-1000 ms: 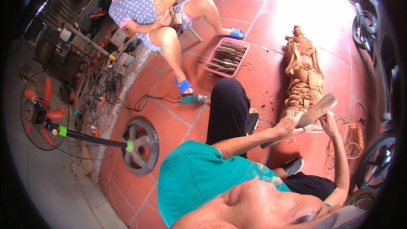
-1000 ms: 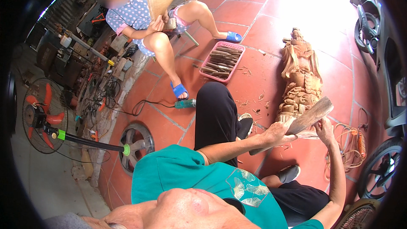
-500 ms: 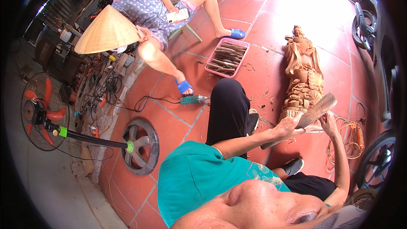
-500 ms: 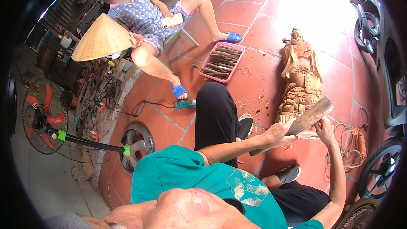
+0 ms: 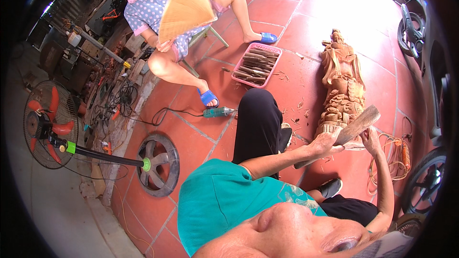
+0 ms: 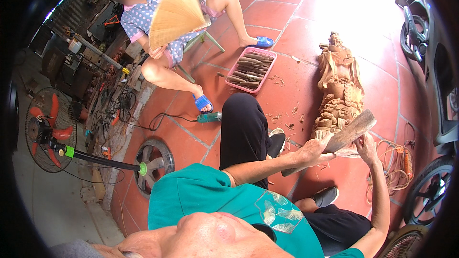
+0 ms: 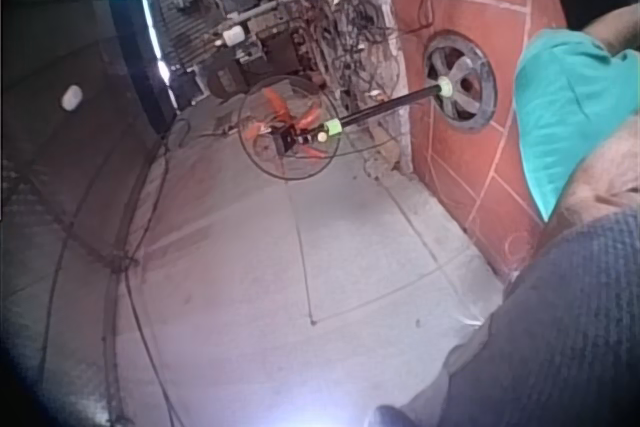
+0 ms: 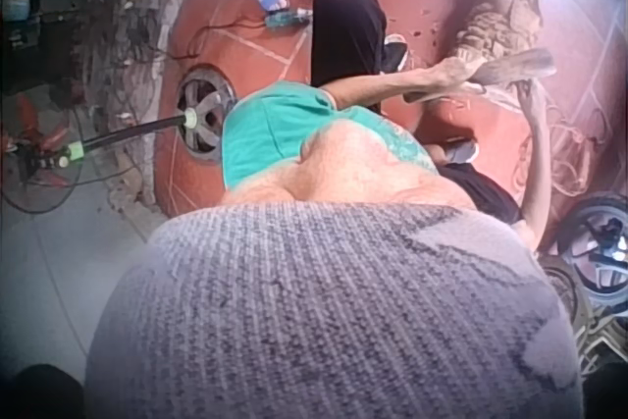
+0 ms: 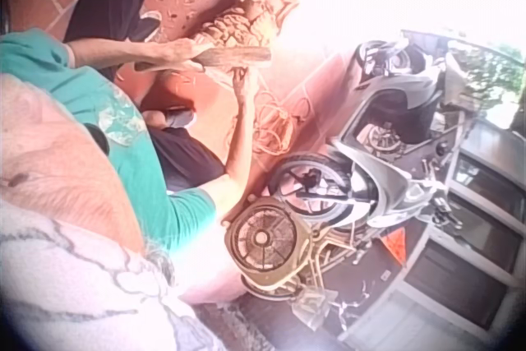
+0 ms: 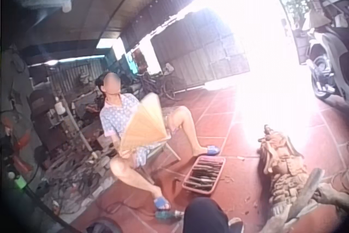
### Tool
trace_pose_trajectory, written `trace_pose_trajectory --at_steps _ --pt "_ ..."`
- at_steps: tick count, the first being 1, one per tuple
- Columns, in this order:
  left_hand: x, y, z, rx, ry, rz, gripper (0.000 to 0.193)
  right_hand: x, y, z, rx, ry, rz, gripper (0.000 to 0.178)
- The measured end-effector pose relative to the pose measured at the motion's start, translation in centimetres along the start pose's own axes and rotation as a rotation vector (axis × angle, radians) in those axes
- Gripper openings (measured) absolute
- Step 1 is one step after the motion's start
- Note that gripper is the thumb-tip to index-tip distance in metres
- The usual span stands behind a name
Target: The person sits on the floor and carves a wooden sculpture using a chisel and mallet. They repeatedly strike the chisel to shape the wood, with wood shavings accumulating around the work area.
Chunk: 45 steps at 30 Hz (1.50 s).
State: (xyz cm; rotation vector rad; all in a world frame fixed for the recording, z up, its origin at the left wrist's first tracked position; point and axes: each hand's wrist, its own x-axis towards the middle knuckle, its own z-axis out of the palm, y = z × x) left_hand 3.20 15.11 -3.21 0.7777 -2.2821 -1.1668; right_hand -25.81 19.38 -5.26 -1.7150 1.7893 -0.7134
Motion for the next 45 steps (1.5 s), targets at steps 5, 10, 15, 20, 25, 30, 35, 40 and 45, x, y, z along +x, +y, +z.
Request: trace_pose_trajectory --at_steps 5,10,15,20,25,30,35,40,45 --pt "-0.2 -0.1 0.1 -0.008 0.004 -0.007 0.069 -0.1 -0.1 0.0 -0.058 -0.011 0.017 0.024" --pt "-0.7 -0.8 0.6 0.011 0.060 0.024 0.073 -0.4 -0.1 0.5 0.006 0.034 -0.080 0.021" --pt "-0.1 -1.1 0.5 0.077 0.044 0.009 0.070 -0.2 1.3 0.2 -0.276 0.046 -0.062 0.020" --pt "0.3 0.6 -1.0 -0.086 -0.043 -0.105 0.068 0.8 -1.6 -0.8 -0.229 -0.081 0.061 0.022" --pt "0.3 2.4 -1.6 -0.266 -0.072 -0.135 0.046 1.2 -2.8 -1.4 -0.068 -0.150 -0.104 0.032" --pt "-0.2 1.7 -1.2 -0.264 -0.035 -0.039 0.039 0.6 -5.2 -1.6 0.032 -0.171 -0.135 0.040" --pt "-0.5 0.8 -1.2 -0.403 -0.091 -0.205 0.043 1.5 -3.6 -0.2 0.025 -0.129 -0.122 0.039" --pt "-0.5 1.3 -1.6 -0.512 -0.010 -0.263 0.021 3.0 -6.1 0.5 -0.087 -0.141 -0.119 0.045" --pt "-0.3 1.1 -1.4 -0.590 0.016 -0.306 0.019 3.7 -6.2 1.7 -0.141 -0.101 -0.110 0.030"
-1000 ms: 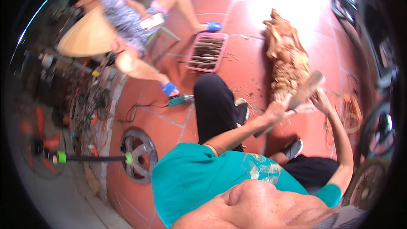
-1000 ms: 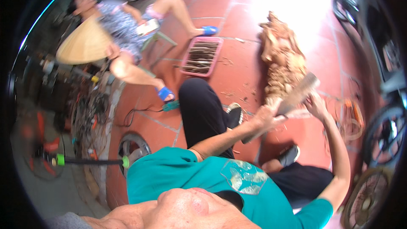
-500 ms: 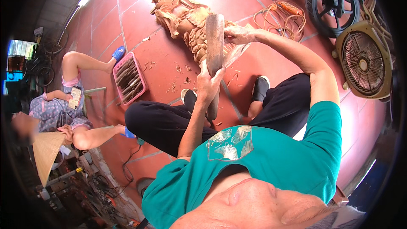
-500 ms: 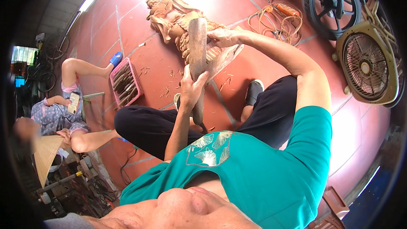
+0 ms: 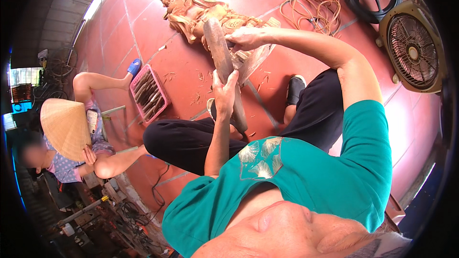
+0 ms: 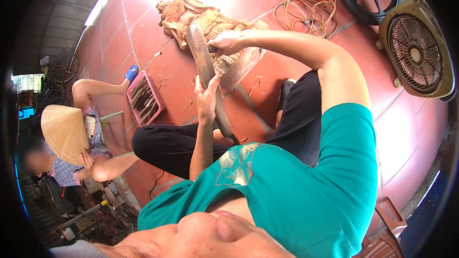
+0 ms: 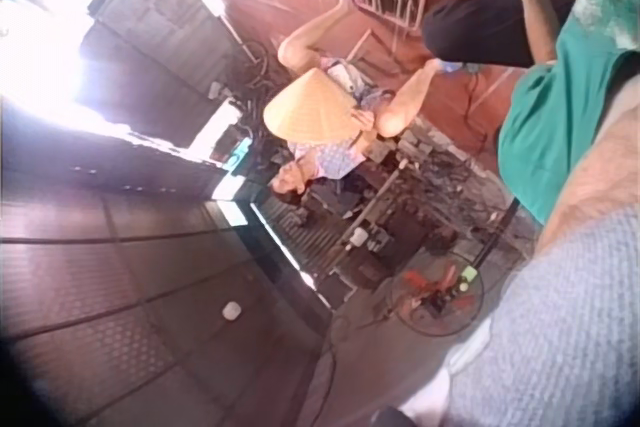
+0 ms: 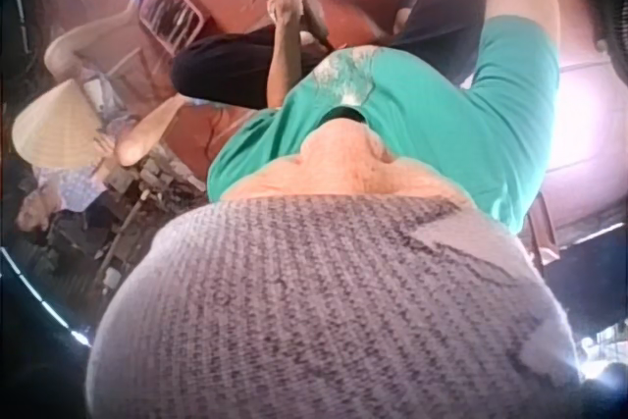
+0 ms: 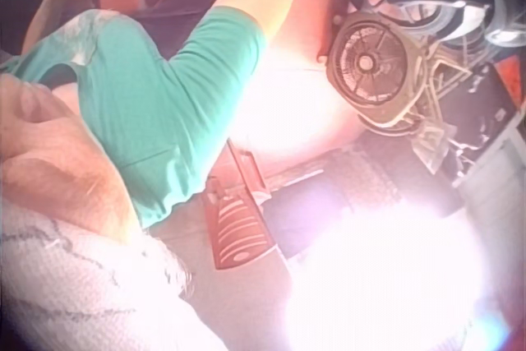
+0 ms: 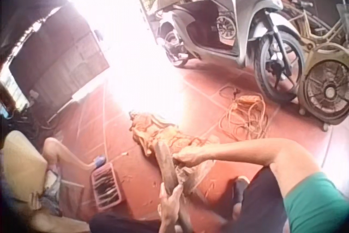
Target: The person sits on the floor and carves a wooden sculpture using a chisel and mallet. They repeatedly strike the chisel to shape the wood, with wood shavings accumulating around the work area.
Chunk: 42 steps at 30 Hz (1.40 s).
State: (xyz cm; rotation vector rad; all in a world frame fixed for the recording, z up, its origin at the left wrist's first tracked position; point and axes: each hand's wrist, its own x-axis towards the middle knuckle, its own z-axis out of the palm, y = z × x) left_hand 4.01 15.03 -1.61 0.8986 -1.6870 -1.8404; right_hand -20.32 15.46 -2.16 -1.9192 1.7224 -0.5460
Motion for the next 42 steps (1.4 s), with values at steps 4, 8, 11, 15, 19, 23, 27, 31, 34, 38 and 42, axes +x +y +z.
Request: trace_pose_trajectory --at_steps 4,8,11,15,19,23,27,31,34,38,42 --pt "0.0 0.3 0.1 -0.090 -0.040 -0.087 0.020 0.4 -1.5 2.6 -0.313 -0.179 -0.014 0.039" --pt "-0.4 0.3 0.4 -0.163 -0.049 -0.007 0.018 0.9 0.9 -0.4 0.029 -0.061 -0.018 0.040" --pt "-0.5 1.0 0.4 -0.142 -0.026 0.013 0.016 -0.4 2.9 -1.7 0.338 0.046 -0.020 0.026" --pt "-0.7 1.2 0.3 -0.154 -0.032 0.009 0.017 -1.9 3.1 -1.1 0.647 0.051 -0.045 0.020" --pt "-0.9 1.9 0.4 -0.140 -0.047 0.019 0.018 -2.8 2.7 -1.3 0.427 0.059 -0.051 0.031" --pt "-0.9 2.1 0.1 -0.099 -0.046 0.049 0.019 -3.0 2.7 -1.3 0.516 0.035 -0.053 0.030" --pt "-1.3 2.4 0.5 -0.050 0.057 0.211 0.024 -3.3 2.7 -0.9 0.415 0.058 -0.105 0.028" --pt "-2.1 3.1 1.7 0.109 0.118 0.191 0.022 -2.8 2.4 -0.8 0.220 0.043 -0.155 0.025" --pt "-0.5 0.5 0.5 0.291 -0.078 0.181 0.029 -3.2 2.7 0.0 0.286 0.126 -0.153 0.024" --pt "-1.7 2.5 1.0 0.060 -0.032 0.151 0.028 -2.7 3.4 -0.4 0.295 0.022 -0.163 0.026" --pt "-1.8 2.5 1.4 0.061 0.098 0.230 0.026 -2.7 3.2 -0.5 0.251 0.012 -0.122 0.028"
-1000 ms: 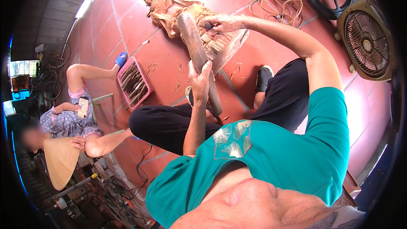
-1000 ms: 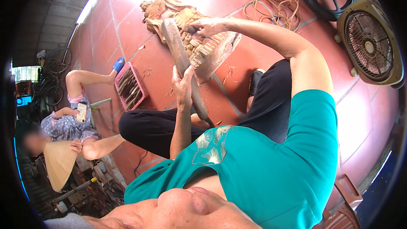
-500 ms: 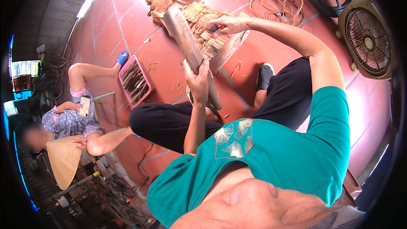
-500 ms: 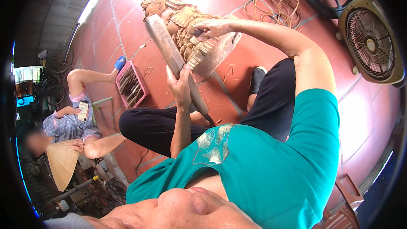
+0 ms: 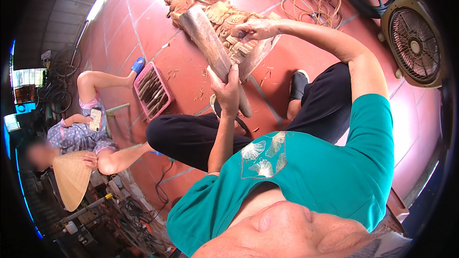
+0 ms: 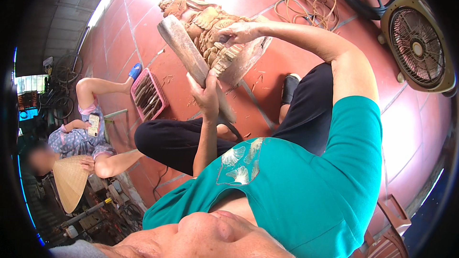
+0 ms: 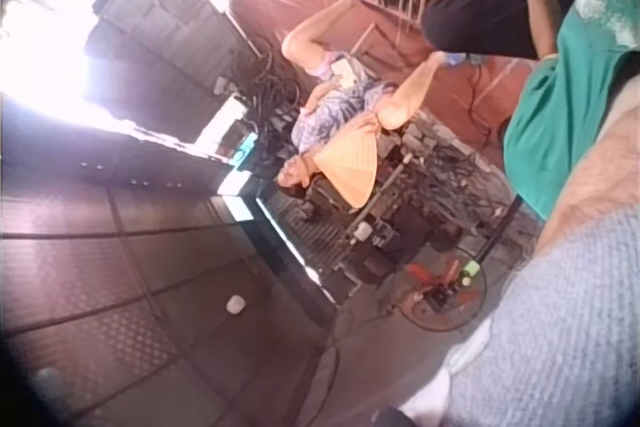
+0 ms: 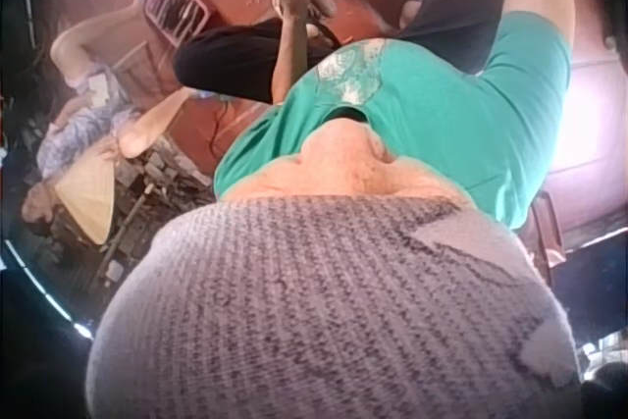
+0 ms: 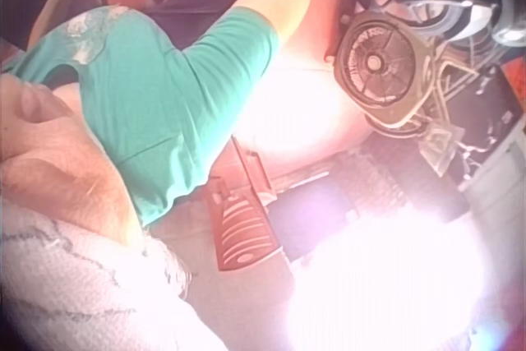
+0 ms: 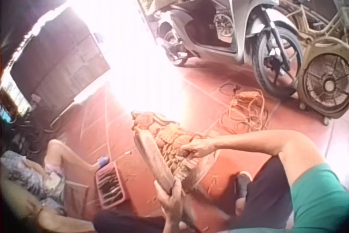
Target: The person sits on the floor and carves a wooden sculpture using a chisel and mallet. They repeatedly strike the chisel to shape the wood, with wood shavings accumulating around the work area.
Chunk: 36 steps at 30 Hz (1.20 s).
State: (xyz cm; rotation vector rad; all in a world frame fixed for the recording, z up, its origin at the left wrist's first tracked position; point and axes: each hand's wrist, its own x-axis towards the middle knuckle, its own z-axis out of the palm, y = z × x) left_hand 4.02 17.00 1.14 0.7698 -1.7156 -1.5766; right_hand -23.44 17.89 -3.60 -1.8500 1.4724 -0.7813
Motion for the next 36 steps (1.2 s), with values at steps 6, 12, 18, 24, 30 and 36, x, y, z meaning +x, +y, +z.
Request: trace_pose_trajectory --at_steps 6,12,18,24,30,36 --pt "0.3 -1.1 -0.4 -0.027 -0.199 -0.184 0.022 -0.4 -1.2 0.5 -0.045 0.049 0.002 0.026" --pt "1.4 -1.0 -1.4 -0.202 -0.057 -0.203 0.015 0.5 -3.5 0.0 -0.160 -0.049 0.087 0.023" --pt "1.3 -0.7 -1.1 -0.233 -0.080 -0.259 0.020 0.8 1.9 -1.9 0.260 0.017 0.144 0.020" --pt "1.4 -0.8 -1.8 -0.203 -0.059 -0.227 0.015 -0.9 1.3 -2.3 0.313 0.093 0.234 0.025" --pt "1.4 -1.0 -1.6 -0.254 -0.039 -0.229 0.015 -2.6 -1.0 -6.9 0.192 0.328 0.300 0.034" --pt "1.1 -0.6 -1.3 -0.253 -0.074 -0.247 0.019 -1.2 -0.9 -2.9 0.495 0.302 0.212 0.024"
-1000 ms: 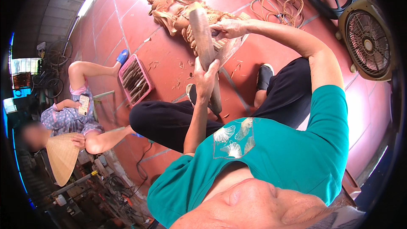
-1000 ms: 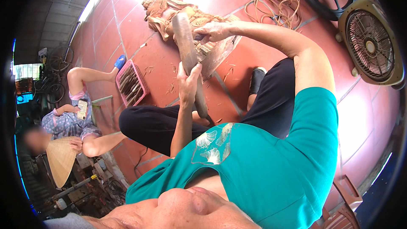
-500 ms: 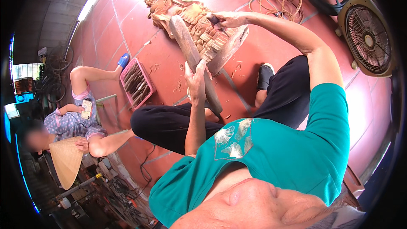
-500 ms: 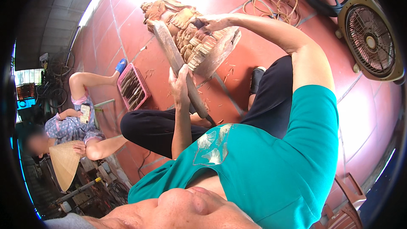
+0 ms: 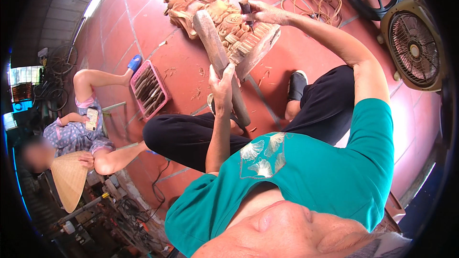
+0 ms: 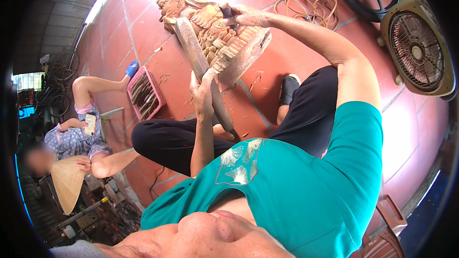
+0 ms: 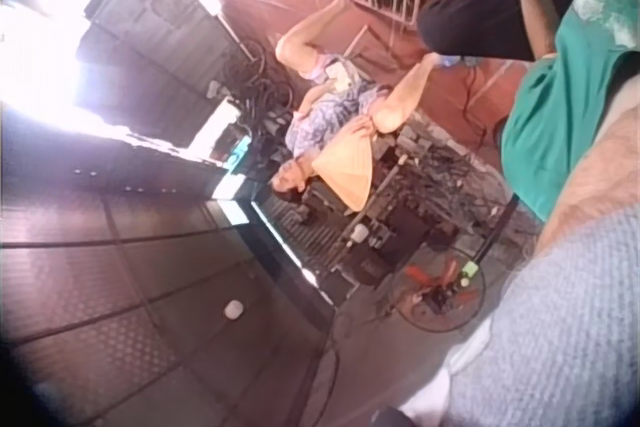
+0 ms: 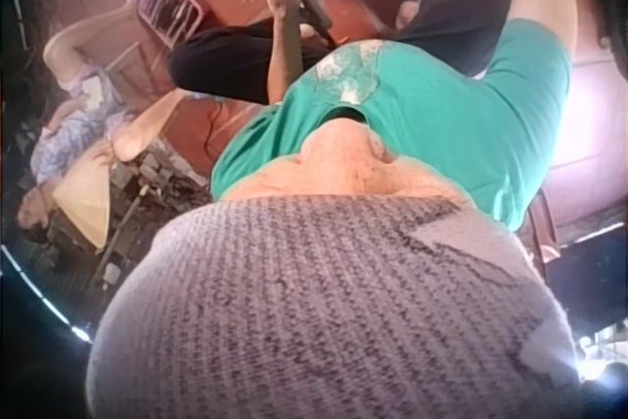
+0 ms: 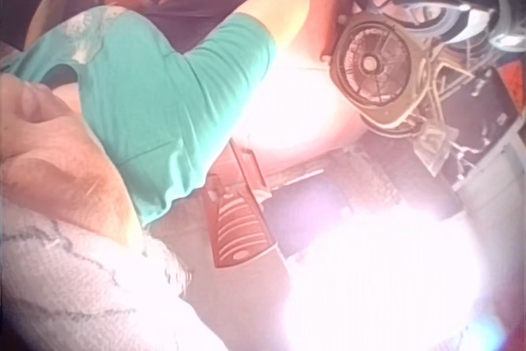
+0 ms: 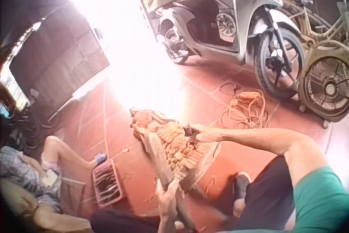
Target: The person sits on the floor and carves a wooden sculpture using a chisel and mallet. They repeatedly strike the chisel to shape the wood, with wood shavings accumulating around the work area.
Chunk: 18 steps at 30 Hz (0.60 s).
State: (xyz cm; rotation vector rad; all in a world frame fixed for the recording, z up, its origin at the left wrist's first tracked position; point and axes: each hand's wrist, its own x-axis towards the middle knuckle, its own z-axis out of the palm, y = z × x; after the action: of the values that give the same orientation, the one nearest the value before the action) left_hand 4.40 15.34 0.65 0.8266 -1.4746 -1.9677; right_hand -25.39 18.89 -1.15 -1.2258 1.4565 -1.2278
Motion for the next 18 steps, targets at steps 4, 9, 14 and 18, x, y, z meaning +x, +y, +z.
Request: trace_pose_trajectory --at_steps 4,9,14,18 --pt "0.4 -0.3 0.0 0.021 -0.006 0.013 0.019 0.6 2.9 0.2 -0.051 -0.028 -0.021 0.019" --pt "0.6 -0.6 -0.2 -0.014 -0.016 0.011 0.018 1.0 4.1 0.0 -0.010 -0.090 -0.079 0.015" --pt "0.5 -0.4 0.1 -0.010 -0.019 0.014 0.018 0.3 4.3 -0.7 0.076 -0.115 -0.080 0.013" --pt "0.4 0.1 -0.5 0.007 -0.014 0.017 0.018 -1.6 -0.1 -1.3 -0.395 -0.003 0.040 0.019"
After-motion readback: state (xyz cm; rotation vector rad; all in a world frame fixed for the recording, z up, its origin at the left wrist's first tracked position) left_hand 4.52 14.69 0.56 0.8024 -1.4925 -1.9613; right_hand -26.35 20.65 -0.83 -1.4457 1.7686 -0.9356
